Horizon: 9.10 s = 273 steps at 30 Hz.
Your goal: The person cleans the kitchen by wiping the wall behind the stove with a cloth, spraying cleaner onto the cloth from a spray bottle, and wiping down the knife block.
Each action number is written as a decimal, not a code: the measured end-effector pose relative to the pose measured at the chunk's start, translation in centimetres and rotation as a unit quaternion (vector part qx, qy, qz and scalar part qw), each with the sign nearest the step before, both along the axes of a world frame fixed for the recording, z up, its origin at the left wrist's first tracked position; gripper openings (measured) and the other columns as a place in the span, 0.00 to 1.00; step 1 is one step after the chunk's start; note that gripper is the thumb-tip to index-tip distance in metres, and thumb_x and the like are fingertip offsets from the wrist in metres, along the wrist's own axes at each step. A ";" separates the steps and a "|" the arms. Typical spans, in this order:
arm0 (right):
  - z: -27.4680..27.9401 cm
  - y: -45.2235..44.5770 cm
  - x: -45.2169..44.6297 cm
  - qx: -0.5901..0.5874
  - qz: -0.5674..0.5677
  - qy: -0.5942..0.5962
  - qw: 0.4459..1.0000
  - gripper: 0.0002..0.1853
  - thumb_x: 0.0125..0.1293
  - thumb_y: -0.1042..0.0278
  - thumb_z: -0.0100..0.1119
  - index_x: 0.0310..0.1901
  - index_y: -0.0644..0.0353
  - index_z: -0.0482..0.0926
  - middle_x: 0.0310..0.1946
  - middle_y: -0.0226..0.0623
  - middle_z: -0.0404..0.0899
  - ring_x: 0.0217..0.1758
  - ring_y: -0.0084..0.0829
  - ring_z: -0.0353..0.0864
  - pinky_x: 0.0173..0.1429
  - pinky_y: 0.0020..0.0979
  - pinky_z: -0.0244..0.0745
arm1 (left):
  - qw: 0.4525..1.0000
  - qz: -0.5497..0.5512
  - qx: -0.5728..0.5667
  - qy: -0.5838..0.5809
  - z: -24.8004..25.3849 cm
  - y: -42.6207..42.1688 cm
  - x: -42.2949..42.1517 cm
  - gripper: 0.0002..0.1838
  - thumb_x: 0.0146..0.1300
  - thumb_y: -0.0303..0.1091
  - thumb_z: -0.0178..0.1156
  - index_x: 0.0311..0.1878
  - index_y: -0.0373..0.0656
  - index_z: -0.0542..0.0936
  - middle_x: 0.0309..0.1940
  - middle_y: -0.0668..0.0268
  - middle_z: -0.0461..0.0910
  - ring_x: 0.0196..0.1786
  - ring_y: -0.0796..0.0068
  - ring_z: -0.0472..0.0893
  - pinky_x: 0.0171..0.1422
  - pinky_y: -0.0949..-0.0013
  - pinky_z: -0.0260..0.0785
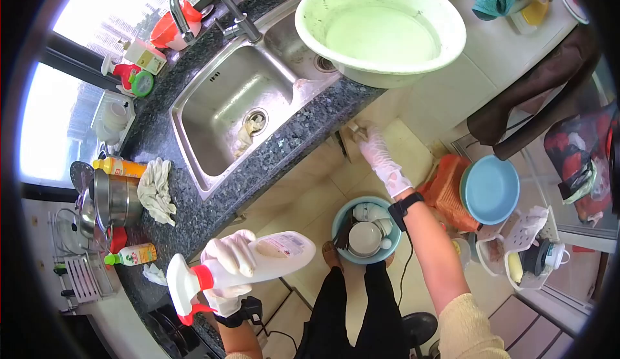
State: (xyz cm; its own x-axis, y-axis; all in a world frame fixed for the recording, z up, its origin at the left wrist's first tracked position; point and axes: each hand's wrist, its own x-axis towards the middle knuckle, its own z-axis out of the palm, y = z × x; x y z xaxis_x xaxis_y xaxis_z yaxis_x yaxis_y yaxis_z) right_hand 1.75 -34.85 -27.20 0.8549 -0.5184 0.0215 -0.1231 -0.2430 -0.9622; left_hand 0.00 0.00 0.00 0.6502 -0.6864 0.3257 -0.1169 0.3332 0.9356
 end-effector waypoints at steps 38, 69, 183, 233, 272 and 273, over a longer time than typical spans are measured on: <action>-44.3 34.2 -35.9 0.618 -0.182 0.343 0.684 0.20 0.74 0.62 0.40 0.65 0.55 0.64 0.70 0.36 0.61 0.73 0.41 0.60 0.68 0.47 0.61 | 0.991 0.073 0.073 0.084 -17.7 0.1 -2.2 0.26 0.37 0.29 0.68 0.39 0.49 0.64 0.29 0.72 0.66 0.30 0.76 0.67 0.52 0.62 0.55; -50.5 9.7 -21.6 0.682 -0.524 -0.089 0.503 0.20 0.71 0.63 0.47 0.59 0.66 0.68 0.62 0.50 0.69 0.65 0.49 0.69 0.72 0.46 0.65 | 0.984 0.126 0.099 0.071 -17.1 -0.3 -0.4 0.27 0.38 0.34 0.71 0.38 0.51 0.64 0.27 0.73 0.66 0.28 0.77 0.67 0.50 0.62 0.56; 39.3 86.9 1.7 0.427 0.695 0.338 0.470 0.29 0.59 0.58 0.54 0.61 0.64 0.68 0.44 0.42 0.78 0.42 0.36 0.80 0.45 0.36 0.80 | 0.409 0.892 -0.182 0.064 21.3 53.7 -24.8 0.39 0.51 0.16 0.57 0.70 0.44 0.63 0.58 0.65 0.74 0.64 0.69 0.72 0.59 0.69 0.69; 24.7 88.8 10.1 0.365 0.579 0.295 0.666 0.15 0.66 0.54 0.51 0.44 0.57 0.75 0.33 0.32 0.76 0.32 0.30 0.78 0.35 0.32 0.75 | 0.405 0.879 -0.222 0.114 16.9 66.7 -22.7 0.33 0.49 0.16 0.55 0.62 0.43 0.68 0.55 0.58 0.77 0.41 0.74 0.77 0.42 0.70 0.72; 24.9 84.8 12.5 -0.502 0.623 -0.154 0.579 0.29 0.50 0.53 0.71 0.49 0.64 0.76 0.39 0.46 0.80 0.41 0.46 0.80 0.43 0.43 0.77 | 0.630 0.743 -0.225 0.020 16.2 69.1 -7.1 0.20 0.45 0.27 0.67 0.44 0.41 0.76 0.33 0.69 0.76 0.43 0.77 0.74 0.50 0.73 0.65; 26.8 84.9 12.1 -0.488 0.636 -0.134 0.582 0.29 0.51 0.53 0.71 0.50 0.63 0.76 0.40 0.46 0.80 0.41 0.45 0.81 0.44 0.43 0.77 | 0.648 0.729 -0.220 0.016 16.0 68.4 -7.4 0.20 0.45 0.28 0.67 0.45 0.41 0.76 0.32 0.69 0.77 0.43 0.76 0.75 0.51 0.72 0.64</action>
